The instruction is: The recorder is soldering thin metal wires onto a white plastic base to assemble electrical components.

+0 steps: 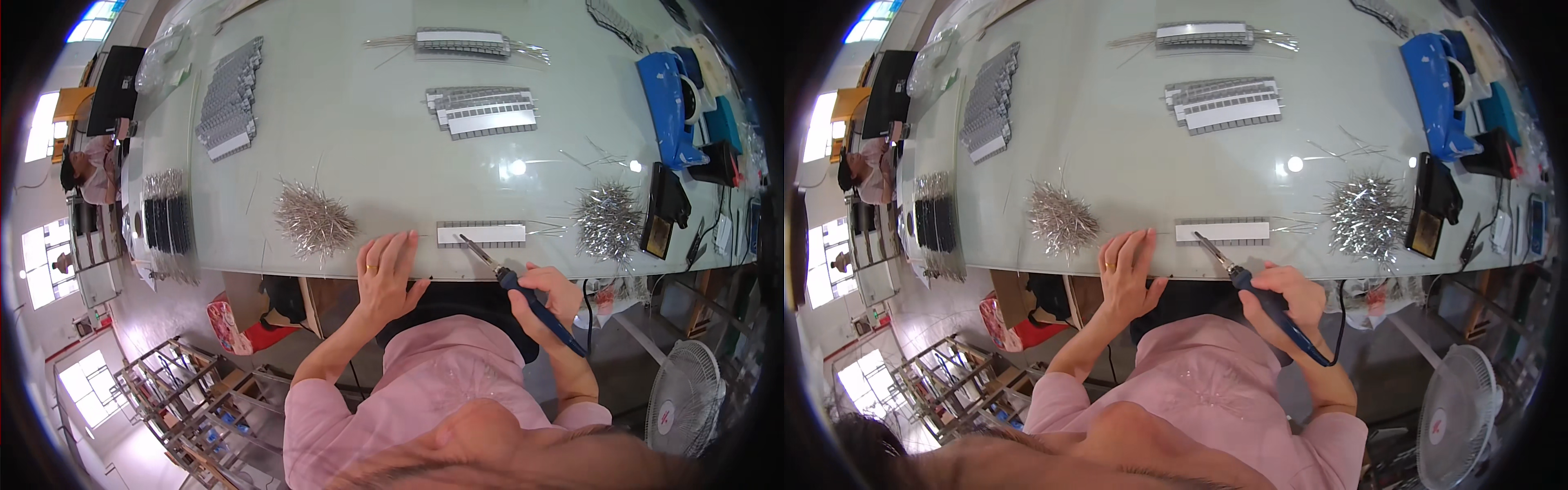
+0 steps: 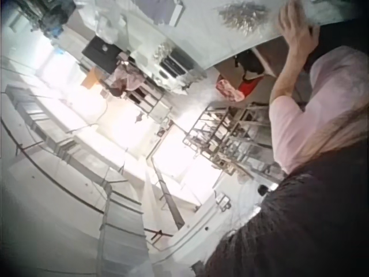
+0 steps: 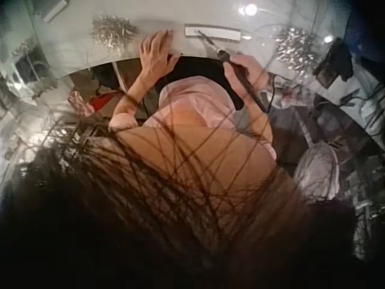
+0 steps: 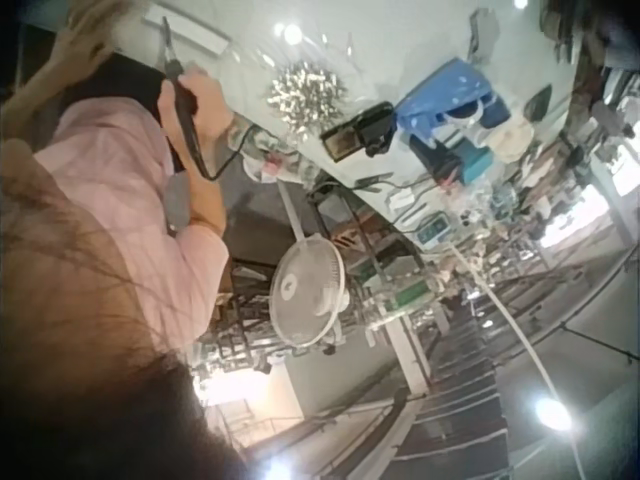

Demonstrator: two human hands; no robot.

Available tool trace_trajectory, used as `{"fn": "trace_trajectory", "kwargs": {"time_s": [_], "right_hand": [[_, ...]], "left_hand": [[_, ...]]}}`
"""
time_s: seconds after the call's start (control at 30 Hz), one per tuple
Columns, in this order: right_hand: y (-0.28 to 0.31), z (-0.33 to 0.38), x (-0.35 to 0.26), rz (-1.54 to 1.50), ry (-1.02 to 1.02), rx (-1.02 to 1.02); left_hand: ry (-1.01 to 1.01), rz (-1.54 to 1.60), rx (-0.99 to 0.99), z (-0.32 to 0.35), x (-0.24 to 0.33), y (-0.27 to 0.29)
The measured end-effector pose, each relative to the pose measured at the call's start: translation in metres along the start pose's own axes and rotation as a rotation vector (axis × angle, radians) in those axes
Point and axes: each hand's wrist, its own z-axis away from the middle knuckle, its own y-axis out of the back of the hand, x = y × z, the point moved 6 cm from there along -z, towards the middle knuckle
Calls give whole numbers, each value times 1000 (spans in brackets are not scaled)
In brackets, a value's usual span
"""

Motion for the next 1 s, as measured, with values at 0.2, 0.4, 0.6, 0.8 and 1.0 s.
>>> {"fn": "trace_trajectory", "kwargs": {"time_s": [0.2, 0.4, 0.6, 0.8, 1.0], "right_hand": [[-19, -8, -6, 26, -3, -61], [-35, -18, -8, 56, 6, -106], [-40, -24, -12, 111, 30, -129], [-47, -27, -28, 227, 116, -206], [0, -10, 9, -61, -72, 86]], "left_hand": [[-34, 3, 1, -1, -2, -3], [-52, 17, 6, 0, -4, -4], [-53, 9, -12, 1, -4, -5], [-25, 115, 115, 8, -8, 1], [-60, 89, 163, 14, 13, 5]]}}
